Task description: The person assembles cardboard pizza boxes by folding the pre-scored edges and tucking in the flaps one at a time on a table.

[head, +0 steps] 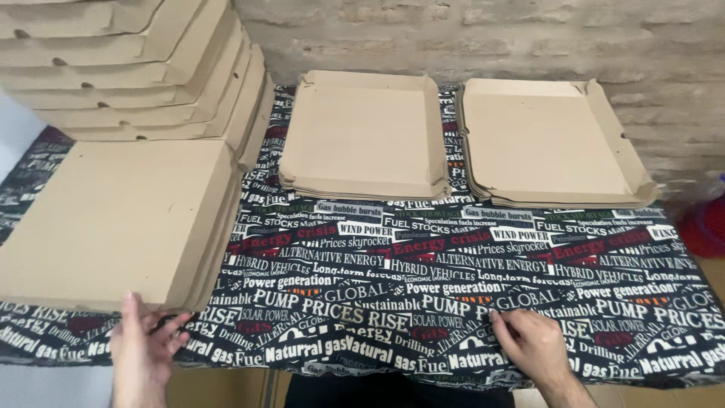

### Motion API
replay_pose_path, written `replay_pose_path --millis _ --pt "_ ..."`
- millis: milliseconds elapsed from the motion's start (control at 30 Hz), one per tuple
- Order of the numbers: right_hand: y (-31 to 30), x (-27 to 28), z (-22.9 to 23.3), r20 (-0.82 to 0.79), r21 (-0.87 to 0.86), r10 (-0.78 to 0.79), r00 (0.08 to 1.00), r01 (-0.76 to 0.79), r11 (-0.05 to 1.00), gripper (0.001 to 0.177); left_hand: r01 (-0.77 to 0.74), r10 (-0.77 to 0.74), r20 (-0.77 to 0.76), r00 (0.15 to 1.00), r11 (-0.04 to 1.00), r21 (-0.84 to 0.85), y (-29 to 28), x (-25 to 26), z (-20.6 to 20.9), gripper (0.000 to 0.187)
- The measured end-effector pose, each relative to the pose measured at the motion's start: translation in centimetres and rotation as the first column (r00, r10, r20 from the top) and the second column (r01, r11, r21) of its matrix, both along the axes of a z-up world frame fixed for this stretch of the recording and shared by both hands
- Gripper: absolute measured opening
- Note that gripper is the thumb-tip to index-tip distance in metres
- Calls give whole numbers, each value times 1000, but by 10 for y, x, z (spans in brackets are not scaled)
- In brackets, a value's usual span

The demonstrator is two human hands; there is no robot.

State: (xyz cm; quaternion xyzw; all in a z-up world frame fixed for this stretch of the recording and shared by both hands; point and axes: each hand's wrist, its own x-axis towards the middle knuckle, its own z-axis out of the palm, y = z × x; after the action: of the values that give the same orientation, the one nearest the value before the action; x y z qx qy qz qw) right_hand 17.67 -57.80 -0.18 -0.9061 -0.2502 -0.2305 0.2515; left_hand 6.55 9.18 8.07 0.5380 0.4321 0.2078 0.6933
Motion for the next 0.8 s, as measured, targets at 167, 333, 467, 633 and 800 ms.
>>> replay_pose_path --millis 167,333,467,633,800 --pt "-6 1 -9 0 -25 -2 1000 2 1000 25 -59 67 -104 992 995 78 -2 12 13 69" --pt "-2 -2 -3 73 4 -45 996 44 999 23 -132 155 -90 984 968 215 12 9 -3 45" --pt "-8 -8 -13 -65 64 -82 994 87 994 23 -247 249 10 968 956 160 9 6 -2 43" --pt "12 -15 3 -1 -120 -261 965 259 958 29 -283 351 372 859 932 -226 -30 -4 5 29" --pt "88 -23 72 -556 -169 -55 830 -47 985 32 -203 232 498 836 973 -113 -146 -14 24 35"
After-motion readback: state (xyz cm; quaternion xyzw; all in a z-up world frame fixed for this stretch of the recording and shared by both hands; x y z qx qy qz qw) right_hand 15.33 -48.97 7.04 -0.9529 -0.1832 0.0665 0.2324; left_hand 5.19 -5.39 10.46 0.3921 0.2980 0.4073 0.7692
